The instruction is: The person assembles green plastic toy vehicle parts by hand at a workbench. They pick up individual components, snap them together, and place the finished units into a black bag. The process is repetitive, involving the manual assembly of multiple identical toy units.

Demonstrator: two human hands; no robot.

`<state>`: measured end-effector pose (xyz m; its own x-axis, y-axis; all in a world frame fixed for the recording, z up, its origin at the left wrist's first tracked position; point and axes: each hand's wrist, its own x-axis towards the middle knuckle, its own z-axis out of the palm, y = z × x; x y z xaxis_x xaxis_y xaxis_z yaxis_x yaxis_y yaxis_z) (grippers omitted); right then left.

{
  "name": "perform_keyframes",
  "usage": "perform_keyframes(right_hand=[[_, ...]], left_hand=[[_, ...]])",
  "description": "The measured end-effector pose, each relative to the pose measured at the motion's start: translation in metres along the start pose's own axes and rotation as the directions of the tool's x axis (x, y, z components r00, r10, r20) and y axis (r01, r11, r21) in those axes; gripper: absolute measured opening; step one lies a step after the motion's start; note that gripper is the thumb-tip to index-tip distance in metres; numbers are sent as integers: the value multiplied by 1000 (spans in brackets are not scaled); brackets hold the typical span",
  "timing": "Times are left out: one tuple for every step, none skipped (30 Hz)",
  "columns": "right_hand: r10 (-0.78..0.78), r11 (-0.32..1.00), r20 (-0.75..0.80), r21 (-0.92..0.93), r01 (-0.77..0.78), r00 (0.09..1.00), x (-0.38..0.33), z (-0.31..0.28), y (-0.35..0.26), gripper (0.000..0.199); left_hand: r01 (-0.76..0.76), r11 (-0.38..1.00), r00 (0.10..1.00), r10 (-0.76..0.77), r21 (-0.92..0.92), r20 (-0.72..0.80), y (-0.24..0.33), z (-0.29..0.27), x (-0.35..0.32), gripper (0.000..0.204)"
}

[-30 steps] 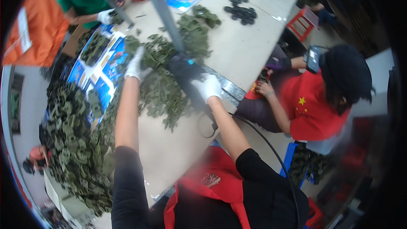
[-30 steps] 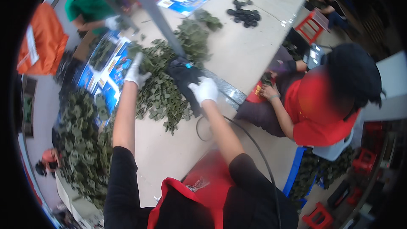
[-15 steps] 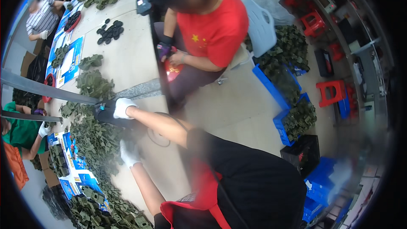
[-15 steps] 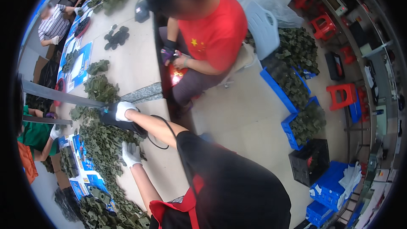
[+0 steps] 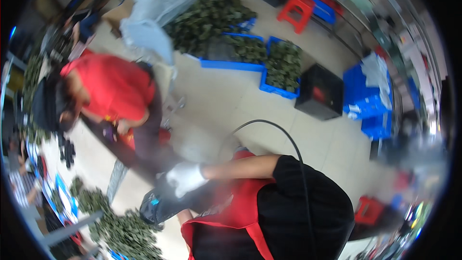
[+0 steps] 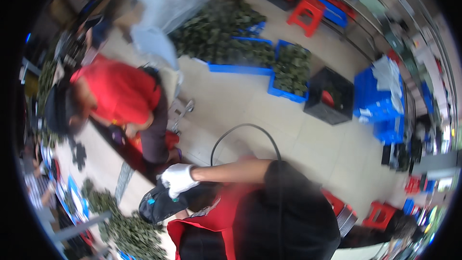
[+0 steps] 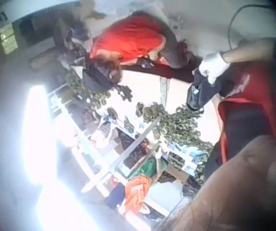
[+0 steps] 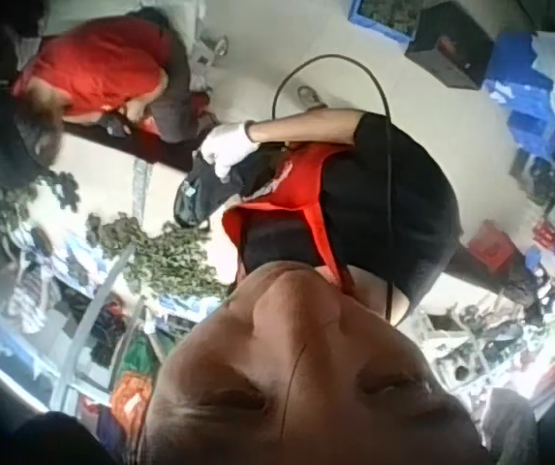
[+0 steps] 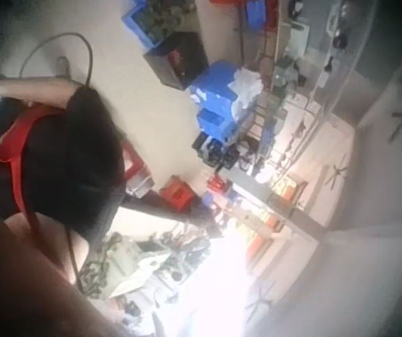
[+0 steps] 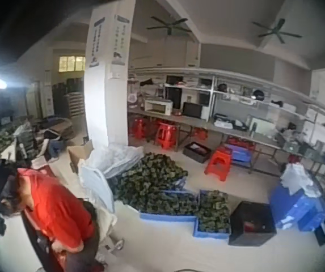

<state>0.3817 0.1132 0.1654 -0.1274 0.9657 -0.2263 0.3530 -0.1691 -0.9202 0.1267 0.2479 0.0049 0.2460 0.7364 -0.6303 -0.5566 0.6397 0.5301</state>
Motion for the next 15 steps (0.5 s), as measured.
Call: perform_keyframes(right_hand=[[43,998,-76,47,-39,996,-23,-13,18,44],[131,989,-130,90,-120,983,-50,-31,27,45],[220,970,-170,140,-197,961,-78,-51,39,47],[241,961,-202,186,-204,949,-106,-68,51,48],[238,955,-287,242,-170,928,-136,-80,64,47],[256,954,-337,236,-182,906,-165,-94,74,45],[272,954,-383,230,-194,882,-192,-109,81,42],[315,945,-406,215,-245,858,-219,-125,85,40],[356,933,-427,210,-292,831,-246,-140,89,39],[396,918,-447,209,-337,802,-270,-152,96,37],[435,900,-491,227,-372,755,-290,-160,114,35],[481,876,-539,263,-405,692,-310,-165,136,35],[524,849,-580,302,-433,623,-328,-167,161,35],[544,831,-612,299,-468,574,-343,-168,186,35],[569,804,-648,307,-510,507,-361,-170,205,34]], left_hand=[[33,995,999,-35,93,23,-12,22,5,51],[62,979,996,-72,192,44,-28,45,10,50],[90,952,992,-112,292,60,-45,67,13,49],[115,912,985,-157,394,75,-64,90,16,49],[135,859,975,-204,493,88,-85,113,17,48],[147,795,963,-250,589,97,-108,135,19,47],[157,719,948,-302,677,101,-135,157,20,47],[161,634,929,-355,756,100,-158,176,18,46],[158,534,909,-407,831,89,-179,192,17,45],[148,421,879,-470,895,76,-206,209,15,45],[125,307,851,-522,943,57,-229,225,13,44],[95,177,805,-592,980,29,-255,243,13,43],[45,41,751,-661,998,-6,-280,262,17,43],[7,-63,708,-705,998,-49,-298,271,14,42],[-46,-169,651,-753,985,-99,-319,283,17,42]])
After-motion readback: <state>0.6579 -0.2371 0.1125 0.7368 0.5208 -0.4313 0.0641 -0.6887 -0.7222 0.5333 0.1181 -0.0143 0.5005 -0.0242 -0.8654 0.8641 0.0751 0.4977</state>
